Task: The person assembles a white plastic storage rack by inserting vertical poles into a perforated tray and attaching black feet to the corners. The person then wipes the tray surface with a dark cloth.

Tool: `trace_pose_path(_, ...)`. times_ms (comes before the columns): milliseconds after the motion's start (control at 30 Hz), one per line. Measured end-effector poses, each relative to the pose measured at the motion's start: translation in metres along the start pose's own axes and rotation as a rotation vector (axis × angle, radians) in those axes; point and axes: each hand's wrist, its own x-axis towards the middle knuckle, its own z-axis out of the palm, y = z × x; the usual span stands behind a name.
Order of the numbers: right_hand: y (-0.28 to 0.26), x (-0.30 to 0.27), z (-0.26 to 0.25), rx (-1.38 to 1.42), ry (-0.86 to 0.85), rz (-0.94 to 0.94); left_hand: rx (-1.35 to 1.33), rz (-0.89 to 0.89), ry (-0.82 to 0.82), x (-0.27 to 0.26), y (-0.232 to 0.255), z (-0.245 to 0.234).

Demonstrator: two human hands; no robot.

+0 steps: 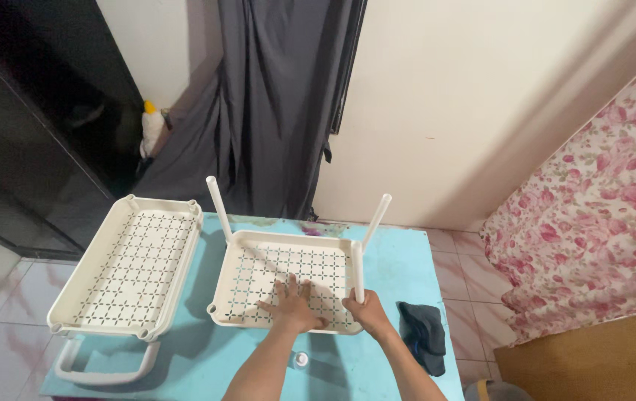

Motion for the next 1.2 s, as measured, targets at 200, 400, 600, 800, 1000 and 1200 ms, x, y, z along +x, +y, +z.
trace_pose_path(200,-0.041,-0.027,0.009,0.108,0.010,-0.022,0.036,0.113,0.136,0.014,-0.004,0.003)
trace_pose_path(400,-0.100,-0.053,0.031,0.240,0.025,0.044,-0.944,0.520,0.247,0.002,-0.014,-0.005)
trace_pose_path(600,-0.129,-0.074,0.074,0.260,-0.030,0.134,-1.125,0.585,0.214,-0.029,-0.043,-0.024)
trace_pose_path(800,-0.151,-0.086,0.121,0.238,-0.091,0.153,-1.171,0.529,0.276,-0.038,-0.088,-0.028)
trace_pose_path(1000,-0.169,-0.092,0.169,0.145,-0.101,0.196,-1.141,0.538,0.297,-0.053,-0.140,-0.036)
trace_pose_path(1200,-0.162,-0.098,0.227,0.092,-0.215,0.124,-1.300,0.340,0.208,-0.055,-0.206,-0.041)
